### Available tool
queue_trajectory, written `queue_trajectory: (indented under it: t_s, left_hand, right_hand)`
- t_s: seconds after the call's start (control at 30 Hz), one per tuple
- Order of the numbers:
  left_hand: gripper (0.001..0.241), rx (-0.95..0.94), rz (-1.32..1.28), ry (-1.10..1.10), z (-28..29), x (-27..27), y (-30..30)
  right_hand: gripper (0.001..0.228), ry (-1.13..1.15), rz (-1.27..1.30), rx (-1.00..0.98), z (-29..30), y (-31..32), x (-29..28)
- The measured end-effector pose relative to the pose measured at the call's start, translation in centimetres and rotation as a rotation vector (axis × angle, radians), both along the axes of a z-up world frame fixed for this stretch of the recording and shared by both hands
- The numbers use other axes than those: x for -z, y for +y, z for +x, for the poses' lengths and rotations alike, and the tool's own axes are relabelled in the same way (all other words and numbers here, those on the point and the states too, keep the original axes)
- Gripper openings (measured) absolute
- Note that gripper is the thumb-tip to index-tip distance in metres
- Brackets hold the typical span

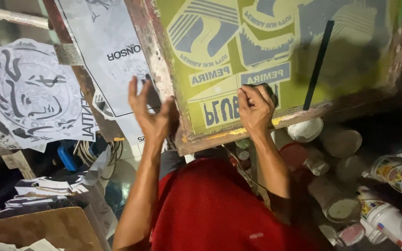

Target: Adding and smoothing stencils onto a screen printing frame for artwork preparation.

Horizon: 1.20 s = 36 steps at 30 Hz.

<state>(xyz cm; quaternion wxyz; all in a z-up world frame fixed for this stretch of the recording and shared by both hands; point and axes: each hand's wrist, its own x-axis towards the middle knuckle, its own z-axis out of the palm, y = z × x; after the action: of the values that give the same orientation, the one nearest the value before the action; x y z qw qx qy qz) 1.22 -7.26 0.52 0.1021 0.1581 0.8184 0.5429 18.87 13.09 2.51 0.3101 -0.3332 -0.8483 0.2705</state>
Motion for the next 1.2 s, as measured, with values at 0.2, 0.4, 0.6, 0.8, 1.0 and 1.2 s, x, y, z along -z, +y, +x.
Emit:
queue_trajectory:
  t_s: [0.2,0.4,0.6,0.8,1.0,1.2]
  left_hand:
    - [0.091,0.016,-0.04,-0.013,2.4,0.3,3.1]
    - [0.093,0.022,-0.039,-0.034,2.8,-0.2,2.9]
    - [0.093,0.021,-0.02,-0.057,2.4,-0.3,2.9]
    - [0.098,-0.041,-0.085,0.037,0.6,1.3,5.5]
    - [0.101,-0.061,-0.083,0.058,0.8,2.2,6.1]
    - [0.102,-0.038,-0.086,0.037,0.4,2.1,5.8]
  right_hand:
    - [0.005,-0.004,0.002,-0.039,-0.4,0.2,1.0]
    - [0.007,-0.01,-0.012,-0.02,-0.2,-0.2,1.1]
    - [0.005,-0.014,0.021,-0.033,-0.2,0.2,1.2]
    - [0.003,0.025,0.095,-0.042,-3.5,1.0,0.1]
    - [0.011,0.065,-0.001,-0.066,-5.2,1.2,1.2]
    - [0.005,0.026,0.034,-0.051,-4.9,1.5,1.9]
